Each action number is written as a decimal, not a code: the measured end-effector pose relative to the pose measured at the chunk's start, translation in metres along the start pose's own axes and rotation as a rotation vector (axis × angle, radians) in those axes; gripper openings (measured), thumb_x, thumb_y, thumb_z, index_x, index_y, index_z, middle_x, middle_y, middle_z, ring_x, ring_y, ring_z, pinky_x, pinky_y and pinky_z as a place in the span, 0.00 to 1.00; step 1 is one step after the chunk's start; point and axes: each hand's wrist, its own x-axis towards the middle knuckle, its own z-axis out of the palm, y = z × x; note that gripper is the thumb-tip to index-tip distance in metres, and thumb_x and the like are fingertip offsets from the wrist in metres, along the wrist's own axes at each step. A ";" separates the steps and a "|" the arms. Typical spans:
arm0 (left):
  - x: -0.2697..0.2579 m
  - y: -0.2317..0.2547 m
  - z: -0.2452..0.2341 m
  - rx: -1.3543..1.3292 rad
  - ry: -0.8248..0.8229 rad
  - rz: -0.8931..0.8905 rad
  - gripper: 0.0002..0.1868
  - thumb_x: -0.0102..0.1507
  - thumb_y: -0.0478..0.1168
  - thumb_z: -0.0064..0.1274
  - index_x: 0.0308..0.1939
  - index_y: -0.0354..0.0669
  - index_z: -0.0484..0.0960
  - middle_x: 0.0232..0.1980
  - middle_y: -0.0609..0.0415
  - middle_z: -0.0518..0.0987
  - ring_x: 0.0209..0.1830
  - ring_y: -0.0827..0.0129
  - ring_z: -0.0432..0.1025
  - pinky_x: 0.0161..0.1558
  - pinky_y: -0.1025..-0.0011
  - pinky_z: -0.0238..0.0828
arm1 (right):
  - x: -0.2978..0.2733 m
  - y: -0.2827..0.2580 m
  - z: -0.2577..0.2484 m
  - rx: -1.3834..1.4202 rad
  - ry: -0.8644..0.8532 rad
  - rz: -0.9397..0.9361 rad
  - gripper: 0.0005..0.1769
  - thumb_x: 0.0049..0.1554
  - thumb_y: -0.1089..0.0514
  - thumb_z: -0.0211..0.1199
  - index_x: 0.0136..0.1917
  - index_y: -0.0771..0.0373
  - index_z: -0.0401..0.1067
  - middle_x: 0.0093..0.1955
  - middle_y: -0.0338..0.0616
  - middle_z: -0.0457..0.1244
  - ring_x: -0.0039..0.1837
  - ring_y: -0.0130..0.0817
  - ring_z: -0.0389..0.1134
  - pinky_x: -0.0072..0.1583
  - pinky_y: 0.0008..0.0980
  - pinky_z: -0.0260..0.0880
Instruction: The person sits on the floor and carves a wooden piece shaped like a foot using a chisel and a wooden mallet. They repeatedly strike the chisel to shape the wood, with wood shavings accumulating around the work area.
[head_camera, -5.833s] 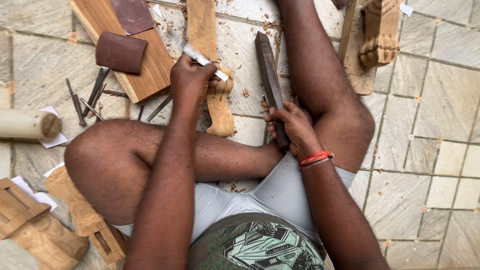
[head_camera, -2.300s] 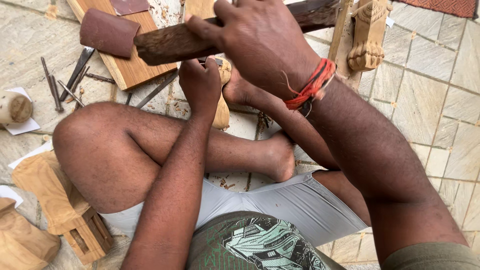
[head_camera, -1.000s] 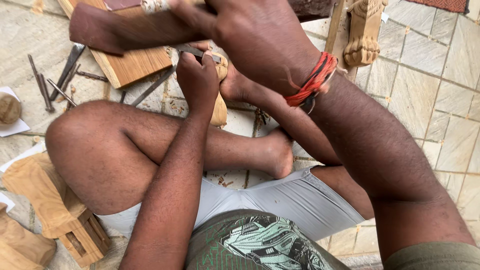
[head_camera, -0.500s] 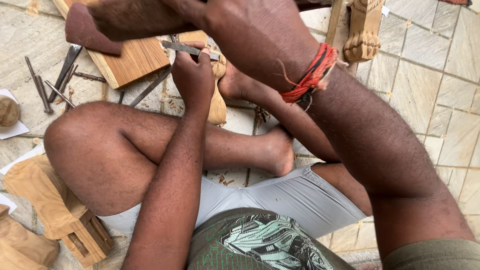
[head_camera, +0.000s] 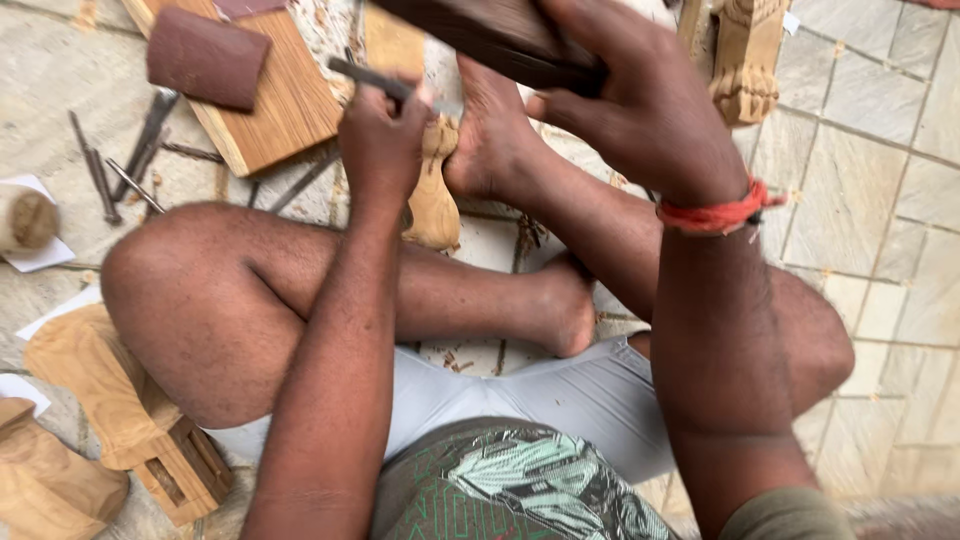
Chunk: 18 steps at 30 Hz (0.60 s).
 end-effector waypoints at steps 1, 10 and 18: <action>0.003 -0.001 0.002 0.107 0.025 -0.030 0.08 0.65 0.37 0.58 0.48 0.44 0.80 0.42 0.53 0.86 0.37 0.73 0.85 0.38 0.77 0.83 | -0.008 0.008 0.003 0.101 0.040 0.038 0.35 0.61 0.66 0.74 0.77 0.67 0.61 0.66 0.54 0.67 0.64 0.45 0.71 0.63 0.37 0.73; 0.002 0.004 -0.003 0.212 0.107 0.169 0.06 0.65 0.32 0.58 0.47 0.39 0.81 0.37 0.52 0.87 0.36 0.69 0.85 0.38 0.71 0.83 | -0.068 0.097 0.014 0.867 0.409 0.886 0.34 0.60 0.61 0.69 0.77 0.64 0.66 0.47 0.41 0.69 0.46 0.28 0.73 0.47 0.27 0.76; 0.001 0.013 0.003 0.301 0.011 0.270 0.04 0.66 0.33 0.57 0.45 0.39 0.80 0.37 0.51 0.86 0.38 0.67 0.85 0.41 0.69 0.81 | -0.083 0.130 0.024 1.085 0.441 0.928 0.30 0.62 0.62 0.67 0.74 0.72 0.66 0.46 0.44 0.69 0.46 0.30 0.74 0.45 0.27 0.79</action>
